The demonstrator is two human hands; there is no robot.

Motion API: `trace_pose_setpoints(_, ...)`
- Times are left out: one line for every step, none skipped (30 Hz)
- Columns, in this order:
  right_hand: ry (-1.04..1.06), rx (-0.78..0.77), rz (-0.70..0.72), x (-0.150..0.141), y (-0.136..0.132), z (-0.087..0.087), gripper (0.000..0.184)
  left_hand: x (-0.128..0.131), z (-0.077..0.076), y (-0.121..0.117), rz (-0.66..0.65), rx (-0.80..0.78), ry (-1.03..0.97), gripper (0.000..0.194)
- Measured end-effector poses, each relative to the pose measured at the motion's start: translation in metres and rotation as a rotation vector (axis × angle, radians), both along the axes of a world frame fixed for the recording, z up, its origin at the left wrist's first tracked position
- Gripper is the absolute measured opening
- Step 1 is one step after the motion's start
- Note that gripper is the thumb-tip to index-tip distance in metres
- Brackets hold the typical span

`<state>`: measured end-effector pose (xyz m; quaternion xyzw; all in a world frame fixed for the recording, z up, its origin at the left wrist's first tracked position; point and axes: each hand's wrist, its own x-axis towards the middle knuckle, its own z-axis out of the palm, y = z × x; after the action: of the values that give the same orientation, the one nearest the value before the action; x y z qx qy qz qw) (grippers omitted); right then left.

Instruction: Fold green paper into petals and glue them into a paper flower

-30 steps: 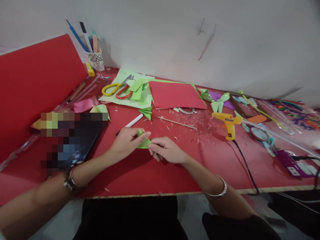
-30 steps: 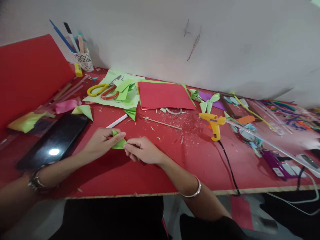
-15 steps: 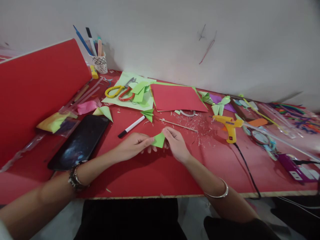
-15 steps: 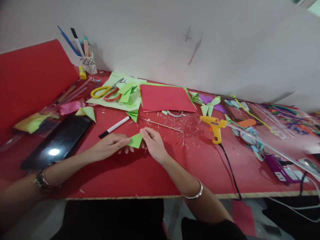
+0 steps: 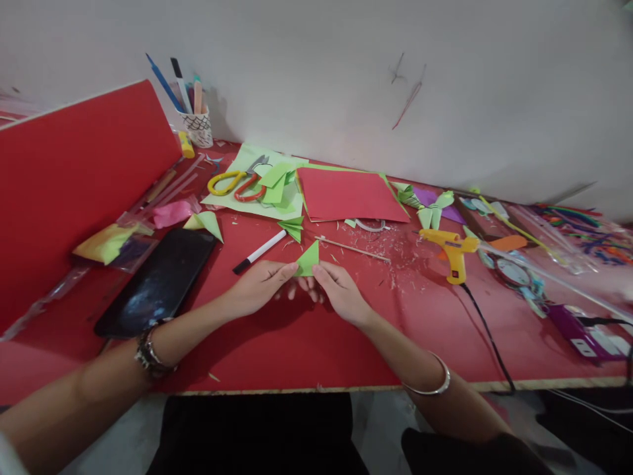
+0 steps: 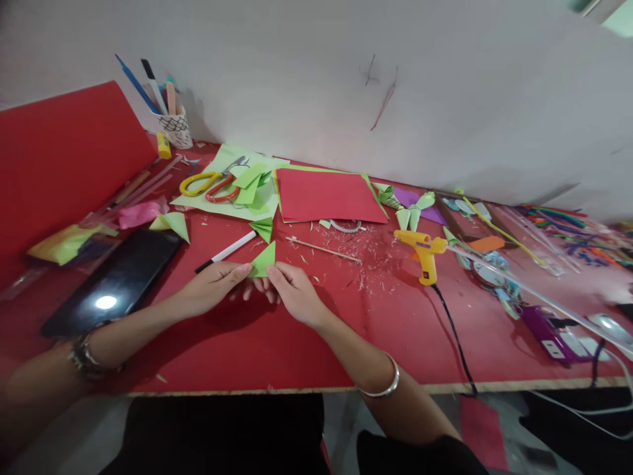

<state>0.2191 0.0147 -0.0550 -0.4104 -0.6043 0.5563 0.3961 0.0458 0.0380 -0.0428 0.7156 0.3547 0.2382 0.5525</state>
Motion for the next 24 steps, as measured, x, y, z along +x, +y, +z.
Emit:
trace_pose_setpoints(-0.002,-0.001,0.000,0.001,0.001,-0.001,0.037,0.000,0.000,0.000,-0.015,-0.009,0.003,0.045)
trace_pose_setpoints(-0.013,-0.004,0.003,0.002,0.001,-0.001,0.038,0.000,-0.001,0.000,-0.024,-0.015,0.010,0.045)
trace_pose_setpoints(-0.032,-0.006,0.009,0.003,0.001,-0.002,0.039,0.001,-0.002,0.000,-0.021,-0.012,0.020,0.044)
trace_pose_setpoints(-0.058,-0.003,0.025,0.003,0.001,-0.003,0.039,0.001,-0.002,-0.001,-0.009,-0.001,0.027,0.043)
trace_pose_setpoints(-0.091,0.002,0.056,0.004,0.001,-0.003,0.040,0.002,-0.002,0.000,0.011,0.017,0.029,0.042)
trace_pose_setpoints(-0.126,0.007,0.100,0.005,0.001,-0.003,0.040,0.002,-0.003,0.000,0.035,0.043,0.026,0.041)
trace_pose_setpoints(-0.160,0.010,0.154,0.005,0.000,-0.003,0.041,0.003,-0.003,0.000,0.063,0.073,0.020,0.040)
trace_pose_setpoints(-0.189,0.014,0.213,0.005,-0.001,-0.002,0.041,0.003,-0.003,0.000,0.091,0.106,0.013,0.040)
trace_pose_setpoints(-0.214,0.017,0.267,0.005,-0.001,-0.002,0.041,0.003,-0.002,0.000,0.116,0.138,0.011,0.040)
trace_pose_setpoints(-0.233,0.019,0.307,0.005,-0.002,-0.001,0.041,0.003,-0.002,0.000,0.136,0.168,0.017,0.041)
trace_pose_setpoints(-0.247,0.020,0.331,0.005,-0.002,-0.001,0.040,0.003,-0.002,0.000,0.150,0.195,0.029,0.042)
trace_pose_setpoints(-0.255,0.019,0.341,0.005,-0.002,-0.001,0.040,0.003,-0.002,0.000,0.157,0.217,0.044,0.043)
trace_pose_setpoints(-0.258,0.009,0.344,0.004,-0.002,-0.001,0.040,0.002,-0.001,-0.001,0.156,0.232,0.059,0.043)
trace_pose_setpoints(-0.256,-0.011,0.341,0.004,-0.002,-0.001,0.039,0.002,-0.001,-0.001,0.149,0.239,0.072,0.043)
trace_pose_setpoints(-0.252,-0.035,0.337,0.004,-0.002,-0.001,0.038,0.002,-0.001,-0.001,0.144,0.236,0.079,0.042)
trace_pose_setpoints(-0.247,-0.057,0.335,0.003,-0.002,-0.001,0.037,0.001,-0.001,-0.002,0.142,0.224,0.078,0.042)
trace_pose_setpoints(-0.242,-0.074,0.332,0.003,-0.003,-0.001,0.036,0.001,-0.001,-0.002,0.145,0.203,0.071,0.041)
trace_pose_setpoints(-0.239,-0.087,0.329,0.002,-0.003,-0.001,0.036,0.001,-0.001,-0.003,0.151,0.179,0.061,0.041)
trace_pose_setpoints(-0.236,-0.093,0.327,0.002,-0.003,-0.001,0.035,0.002,-0.002,-0.003,0.164,0.158,0.049,0.040)
trace_pose_setpoints(-0.240,-0.087,0.322,0.001,-0.003,0.000,0.036,0.002,-0.002,-0.003,0.184,0.144,0.037,0.040)
trace_pose_setpoints(-0.247,-0.072,0.312,0.000,-0.002,0.001,0.036,0.002,-0.002,-0.003,0.207,0.141,0.025,0.039)
trace_pose_setpoints(-0.259,-0.048,0.296,-0.001,0.000,0.003,0.036,0.002,-0.003,-0.002,0.226,0.146,0.014,0.039)
trace_pose_setpoints(-0.275,-0.016,0.273,-0.001,0.003,0.006,0.034,0.002,-0.003,-0.002,0.239,0.158,0.005,0.038)
trace_pose_setpoints(-0.288,0.020,0.240,-0.002,0.007,0.009,0.031,0.002,-0.004,-0.001,0.246,0.174,0.001,0.038)
